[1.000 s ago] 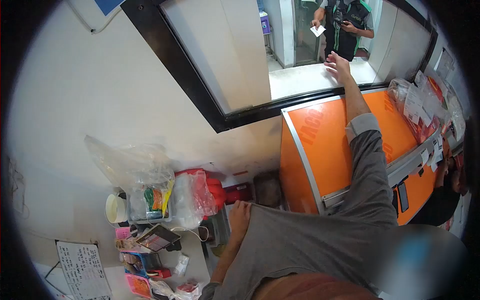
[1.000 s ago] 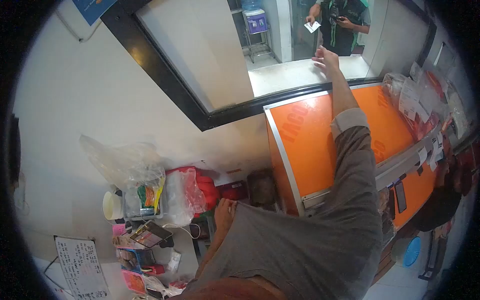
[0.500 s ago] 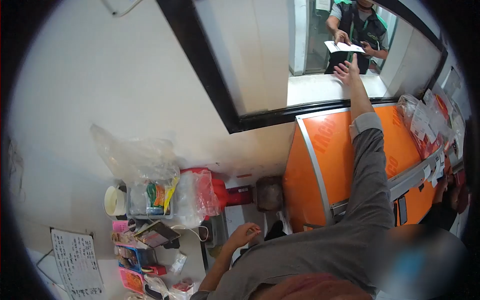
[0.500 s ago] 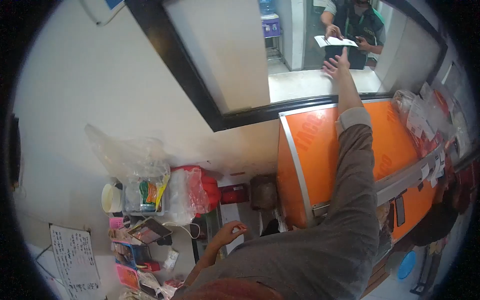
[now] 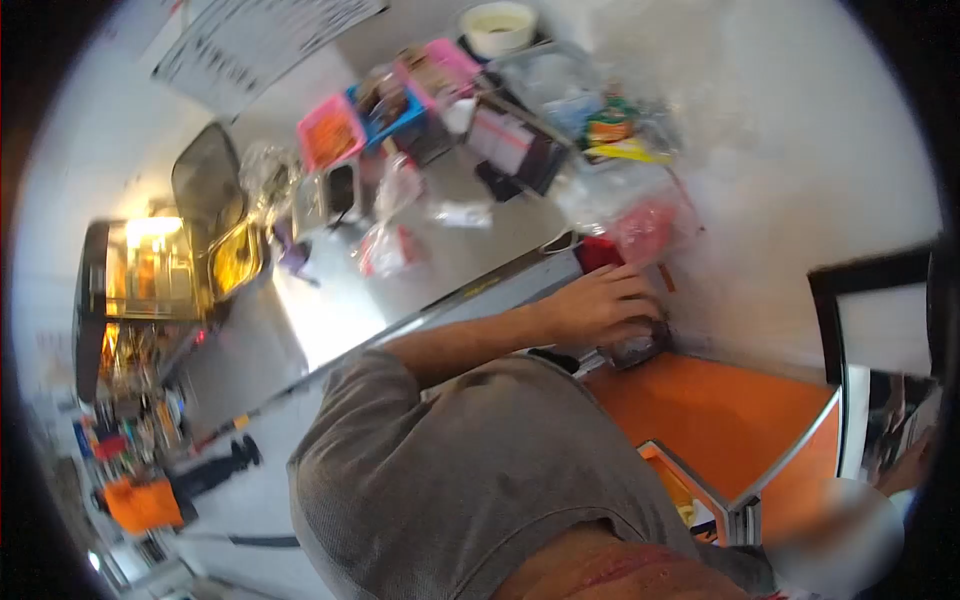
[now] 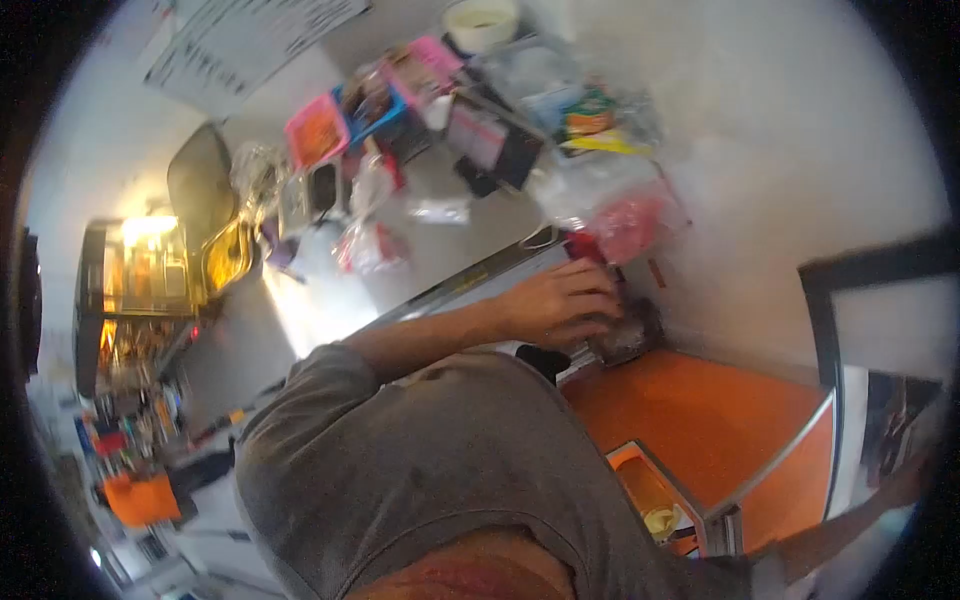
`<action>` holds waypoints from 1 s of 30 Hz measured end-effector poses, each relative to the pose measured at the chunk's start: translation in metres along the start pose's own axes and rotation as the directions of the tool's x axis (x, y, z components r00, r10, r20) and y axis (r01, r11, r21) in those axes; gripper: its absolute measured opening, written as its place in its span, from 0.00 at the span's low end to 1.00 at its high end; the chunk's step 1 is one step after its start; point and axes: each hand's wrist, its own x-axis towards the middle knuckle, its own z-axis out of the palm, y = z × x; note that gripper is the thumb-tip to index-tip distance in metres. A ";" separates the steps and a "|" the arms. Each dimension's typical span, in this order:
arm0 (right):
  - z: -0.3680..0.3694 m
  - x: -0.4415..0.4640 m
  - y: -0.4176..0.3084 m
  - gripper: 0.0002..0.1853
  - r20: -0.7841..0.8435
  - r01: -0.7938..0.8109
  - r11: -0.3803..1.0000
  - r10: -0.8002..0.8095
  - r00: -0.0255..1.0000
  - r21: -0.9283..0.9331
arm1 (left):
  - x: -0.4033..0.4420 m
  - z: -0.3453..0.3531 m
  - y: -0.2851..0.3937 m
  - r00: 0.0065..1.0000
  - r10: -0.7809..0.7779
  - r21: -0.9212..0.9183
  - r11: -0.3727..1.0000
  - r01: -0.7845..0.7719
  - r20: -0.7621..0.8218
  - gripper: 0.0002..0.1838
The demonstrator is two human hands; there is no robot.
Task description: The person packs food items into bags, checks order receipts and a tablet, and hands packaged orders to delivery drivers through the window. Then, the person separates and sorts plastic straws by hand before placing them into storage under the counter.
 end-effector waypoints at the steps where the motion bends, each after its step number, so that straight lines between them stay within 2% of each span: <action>1: -0.001 -0.021 -0.065 0.13 0.132 0.104 0.994 -0.106 0.986 0.022 | 0.005 -0.027 0.016 0.991 0.058 0.021 0.998 -0.056 -0.121 0.20; 2: 0.001 -0.045 -0.128 0.12 0.287 0.197 0.978 -0.208 0.935 0.066 | 0.005 -0.053 0.035 0.975 0.097 0.028 0.995 -0.093 -0.202 0.22; 3: 0.005 -0.074 -0.191 0.10 0.440 0.278 0.951 -0.308 0.843 0.133 | 0.002 -0.080 0.053 0.949 0.153 0.041 0.988 -0.147 -0.275 0.25; 4: 0.019 -0.099 -0.251 0.09 0.579 0.350 0.909 -0.415 0.702 0.228 | -0.001 -0.103 0.066 0.947 0.108 0.034 0.994 -0.103 -0.301 0.25; 5: 0.035 -0.125 -0.309 0.09 0.683 0.400 0.846 -0.524 0.508 0.351 | -0.007 -0.124 0.080 0.942 0.065 0.030 0.998 -0.059 -0.329 0.25; 7: 0.077 -0.173 -0.413 0.10 0.671 0.355 0.667 -0.730 0.133 0.655 | -0.045 -0.156 0.083 0.961 -0.079 -0.058 0.996 0.066 -0.264 0.25; 9: 0.107 -0.204 -0.485 0.10 0.504 0.347 0.472 -0.863 -0.003 0.810 | -0.101 -0.172 0.068 0.966 -0.251 -0.209 0.949 0.235 -0.054 0.25; 11: 0.135 -0.231 -0.550 0.08 0.373 0.217 0.378 -0.926 0.064 0.900 | -0.170 -0.215 0.059 0.890 -0.433 -0.345 0.822 0.454 0.140 0.24; 13: 0.167 -0.258 -0.625 0.06 -0.026 0.296 0.067 -0.953 0.301 0.953 | -0.258 -0.233 0.043 0.835 -0.540 -0.241 0.828 0.507 -0.100 0.19; 14: 0.194 -0.283 -0.655 0.07 0.054 0.122 0.099 -0.942 0.332 0.988 | -0.300 -0.242 0.042 0.685 -0.701 -0.391 0.698 0.599 -0.201 0.17; 15: 0.226 -0.315 -0.683 0.07 0.145 -0.060 0.133 -0.927 0.346 0.989 | -0.343 -0.247 0.045 0.493 -0.831 -0.550 0.546 0.631 -0.259 0.15; 16: 0.250 -0.353 -0.722 0.08 0.177 -0.306 0.105 -0.960 0.217 0.946 | -0.393 -0.248 0.043 0.346 -0.870 -0.608 0.492 0.623 -0.350 0.16; 17: 0.274 -0.391 -0.758 0.09 0.240 -0.384 0.221 -0.971 0.002 0.896 | -0.435 -0.249 0.046 0.185 -0.889 -0.666 0.439 0.604 -0.419 0.18; 18: 0.308 -0.438 -0.790 0.13 0.299 -0.531 0.381 -0.924 -0.237 0.757 | -0.467 -0.254 0.060 0.046 -0.891 -0.717 0.394 0.575 -0.453 0.22; 19: 0.344 -0.490 -0.816 0.15 0.289 -0.469 0.357 -0.933 -0.213 0.808 | -0.492 -0.255 0.073 -0.094 -0.877 -0.765 0.353 0.538 -0.471 0.26; 20: 0.377 -0.537 -0.839 0.16 0.278 -0.405 0.330 -0.943 -0.184 0.853 | -0.513 -0.253 0.082 -0.161 -0.859 -0.804 0.366 0.469 -0.485 0.27; 22: 0.428 -0.610 -0.875 0.20 0.542 -0.498 0.502 -0.837 -0.074 0.707 | -0.549 -0.241 0.100 -0.296 -0.823 -0.863 0.395 0.315 -0.485 0.30; 25: 0.503 -0.693 -0.912 0.19 0.685 -0.206 0.664 -0.629 0.368 0.719 | -0.571 -0.225 0.107 -0.403 -0.751 -0.852 0.459 0.252 -0.523 0.30; 26: 0.503 -0.695 -0.921 0.18 0.775 -0.296 0.717 -0.570 0.273 0.631 | -0.572 -0.222 0.107 -0.426 -0.751 -0.860 0.482 0.170 -0.505 0.29; 28: 0.501 -0.695 -0.926 0.18 0.906 -0.432 0.808 -0.421 0.051 0.400 | -0.580 -0.216 0.100 -0.443 -0.750 -0.860 0.499 0.108 -0.491 0.28; 30: 0.489 -0.696 -0.919 0.13 0.884 -0.667 0.644 -0.465 0.045 0.373 | -0.585 -0.213 0.092 -0.455 -0.746 -0.861 0.499 0.102 -0.486 0.27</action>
